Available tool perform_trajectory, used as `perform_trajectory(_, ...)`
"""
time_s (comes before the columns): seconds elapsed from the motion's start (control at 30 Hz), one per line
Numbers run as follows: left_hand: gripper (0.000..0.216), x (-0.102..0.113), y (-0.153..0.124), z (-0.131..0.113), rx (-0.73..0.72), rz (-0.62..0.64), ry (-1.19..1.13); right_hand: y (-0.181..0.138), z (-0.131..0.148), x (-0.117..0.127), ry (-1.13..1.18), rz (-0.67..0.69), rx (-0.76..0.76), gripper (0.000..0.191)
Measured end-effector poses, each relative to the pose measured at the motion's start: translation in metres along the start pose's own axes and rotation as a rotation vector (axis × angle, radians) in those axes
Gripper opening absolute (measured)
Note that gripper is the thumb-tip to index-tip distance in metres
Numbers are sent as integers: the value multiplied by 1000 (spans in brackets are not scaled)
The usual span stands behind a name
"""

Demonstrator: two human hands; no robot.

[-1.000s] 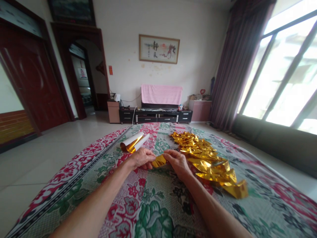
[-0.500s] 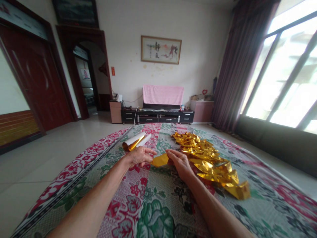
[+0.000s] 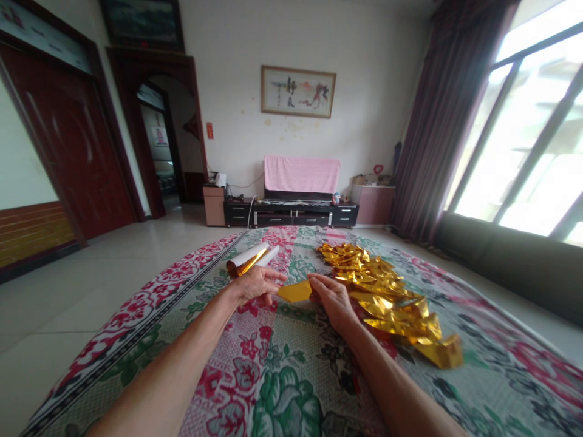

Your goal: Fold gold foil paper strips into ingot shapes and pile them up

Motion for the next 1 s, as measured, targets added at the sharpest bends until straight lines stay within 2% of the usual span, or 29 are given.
perform_trajectory(0.2,52,2,-3,-6,27,-26,20,1,0,0,6,1,32,52)
perform_trajectory(0.33,58,7,-5,-7,92,-32,-52,0,3,1,31,-12,32,49)
perform_trajectory(0.5,57,6,-8,-3,146,97,-120,-3,8,1,78,-33,5,46)
perform_trajectory(0.77,48,4,-14,-4,180,247,-286,-2,7,0,42,-19,51,46)
perform_trajectory(1.0,44,-9,-9,-2,223,174,-268,-5,9,-2,-1,7,99,42)
Point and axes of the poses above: each hand's wrist, its own y-axis towards the middle knuckle, its own x-axis out of the back of the hand, z = x × y, the point moved 1 cm from there along y, towards the middle knuckle, and after that the axes turned 14 degrees about -z, right-handed, at the moved point
